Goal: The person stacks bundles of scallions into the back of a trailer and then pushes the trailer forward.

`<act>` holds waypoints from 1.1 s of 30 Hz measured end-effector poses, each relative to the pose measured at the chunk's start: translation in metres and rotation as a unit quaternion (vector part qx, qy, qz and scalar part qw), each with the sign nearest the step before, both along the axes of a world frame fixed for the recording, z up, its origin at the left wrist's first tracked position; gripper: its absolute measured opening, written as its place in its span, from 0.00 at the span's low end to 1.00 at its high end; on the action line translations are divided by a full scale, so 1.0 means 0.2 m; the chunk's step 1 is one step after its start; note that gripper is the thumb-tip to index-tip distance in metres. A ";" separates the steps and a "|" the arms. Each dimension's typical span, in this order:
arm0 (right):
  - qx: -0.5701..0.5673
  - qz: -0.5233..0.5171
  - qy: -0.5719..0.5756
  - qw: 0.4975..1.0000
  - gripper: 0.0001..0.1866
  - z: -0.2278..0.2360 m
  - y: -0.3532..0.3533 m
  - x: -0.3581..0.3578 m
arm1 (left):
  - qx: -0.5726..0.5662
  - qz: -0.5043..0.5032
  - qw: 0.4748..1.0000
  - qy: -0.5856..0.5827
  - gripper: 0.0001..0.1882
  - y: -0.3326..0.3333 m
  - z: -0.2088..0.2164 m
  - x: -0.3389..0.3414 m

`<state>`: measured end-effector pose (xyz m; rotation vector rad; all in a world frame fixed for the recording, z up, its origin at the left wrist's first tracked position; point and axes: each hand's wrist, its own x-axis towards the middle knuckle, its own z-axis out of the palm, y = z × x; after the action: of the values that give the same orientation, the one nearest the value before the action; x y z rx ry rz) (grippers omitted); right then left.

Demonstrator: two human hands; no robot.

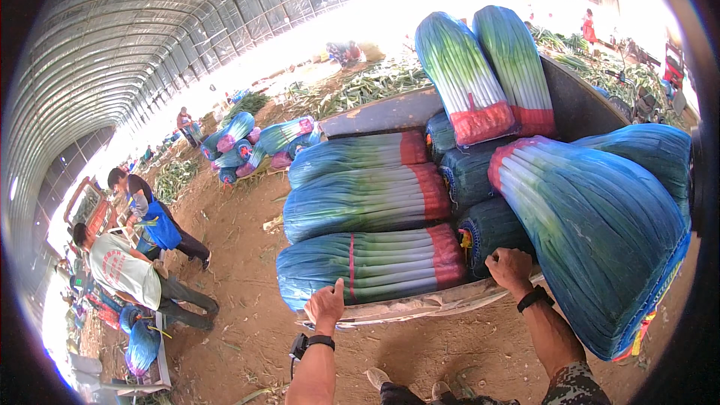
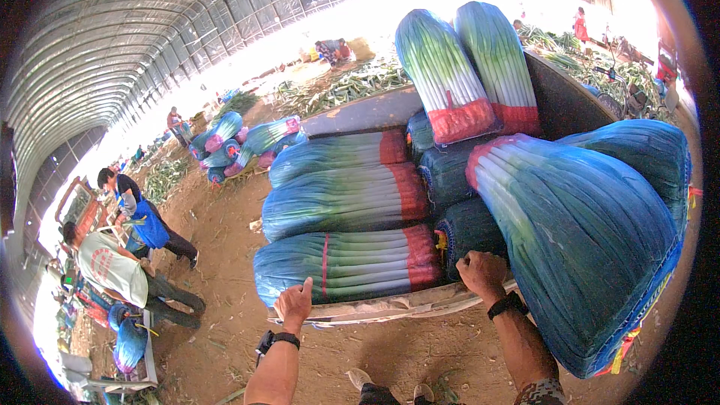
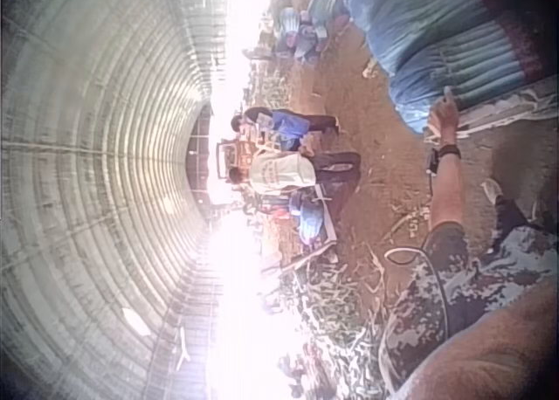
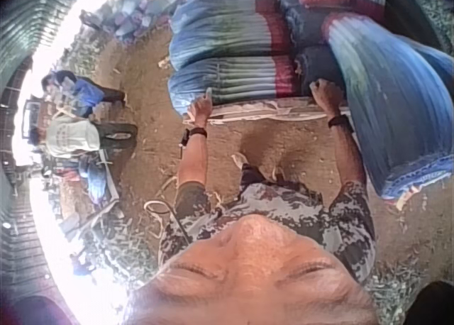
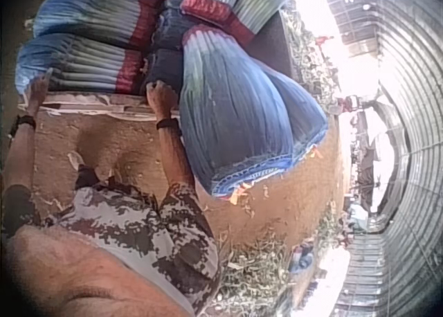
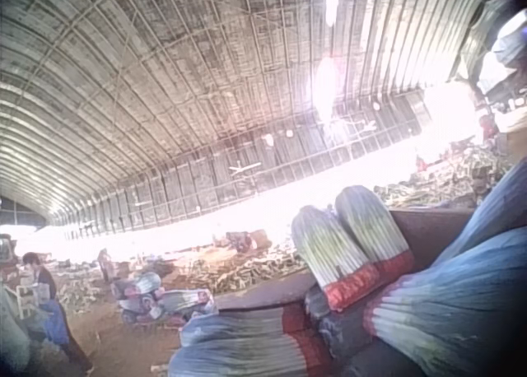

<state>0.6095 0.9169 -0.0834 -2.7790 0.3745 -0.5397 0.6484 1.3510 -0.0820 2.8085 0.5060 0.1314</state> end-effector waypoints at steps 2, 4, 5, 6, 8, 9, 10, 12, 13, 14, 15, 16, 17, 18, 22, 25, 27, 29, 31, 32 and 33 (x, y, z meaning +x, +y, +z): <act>-0.004 0.001 0.000 1.000 0.14 -0.01 0.00 0.00 | 0.002 0.001 1.000 0.002 0.34 0.00 0.00 0.00; -0.007 0.001 -0.003 1.000 0.14 -0.01 -0.01 0.00 | 0.002 0.000 1.000 0.001 0.34 0.00 0.00 0.00; -0.007 0.001 -0.004 1.000 0.14 -0.01 -0.01 0.00 | 0.003 -0.001 1.000 0.000 0.34 0.00 0.00 0.00; -0.003 0.002 -0.005 1.000 0.14 -0.01 -0.01 0.00 | 0.003 -0.001 1.000 -0.001 0.34 0.00 0.00 0.00; 0.000 0.004 -0.006 1.000 0.14 -0.01 -0.01 0.00 | 0.009 -0.007 1.000 -0.010 0.34 0.00 0.00 0.00; 0.004 0.002 -0.004 1.000 0.14 -0.01 0.00 0.00 | 0.009 -0.007 1.000 -0.010 0.34 0.01 -0.01 0.00; 0.007 0.000 -0.002 1.000 0.14 0.00 0.00 0.00 | 0.009 -0.009 1.000 -0.008 0.34 0.01 -0.01 0.00; 0.011 0.000 0.000 1.000 0.14 0.00 0.00 0.00 | 0.009 -0.012 1.000 -0.006 0.34 0.01 -0.02 0.01; 0.015 0.000 0.001 1.000 0.14 0.01 0.00 0.00 | 0.013 -0.010 1.000 -0.008 0.34 0.01 -0.02 0.00; 0.015 0.000 0.001 1.000 0.14 0.01 0.00 0.00 | 0.016 -0.008 1.000 -0.010 0.34 0.01 -0.02 0.00; 0.016 0.000 0.004 1.000 0.14 0.01 0.00 0.00 | 0.016 -0.008 1.000 -0.010 0.34 0.01 -0.02 0.00; 0.017 -0.001 0.006 1.000 0.14 0.01 0.01 0.00 | 0.017 -0.008 1.000 -0.010 0.34 0.01 -0.03 0.00; 0.017 -0.001 0.006 1.000 0.14 0.01 0.00 0.00 | 0.017 -0.008 1.000 -0.010 0.34 0.01 -0.03 0.00; 0.014 -0.002 0.005 1.000 0.14 0.00 0.00 0.00 | 0.017 -0.009 1.000 -0.011 0.34 0.01 -0.02 0.00; 0.015 -0.001 0.004 1.000 0.14 0.00 0.00 0.00 | 0.010 -0.010 1.000 -0.011 0.34 0.01 -0.01 0.00; 0.013 -0.001 0.006 1.000 0.14 0.00 0.00 0.00 | 0.008 -0.007 1.000 -0.009 0.35 0.01 -0.01 0.00; 0.011 -0.001 0.003 1.000 0.14 0.00 0.00 0.00 | 0.008 -0.005 1.000 -0.007 0.35 0.00 -0.01 0.00; 0.009 0.000 -0.001 1.000 0.14 0.00 0.00 0.00 | 0.011 -0.001 1.000 -0.004 0.34 0.00 0.00 0.00; 0.014 -0.002 0.006 1.000 0.13 0.01 0.00 0.00 | 0.009 -0.002 1.000 -0.005 0.34 0.00 0.00 0.00; 0.014 -0.002 0.005 1.000 0.13 0.01 0.00 0.00 | 0.006 -0.003 1.000 -0.005 0.34 0.00 0.00 0.00; 0.013 -0.003 0.005 1.000 0.13 0.01 0.00 0.00 | 0.006 -0.003 1.000 -0.005 0.34 0.00 0.00 0.00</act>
<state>0.6094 0.9170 -0.0820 -2.7577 0.3884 -0.5186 0.6488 1.3510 -0.0825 2.8197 0.4952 0.1489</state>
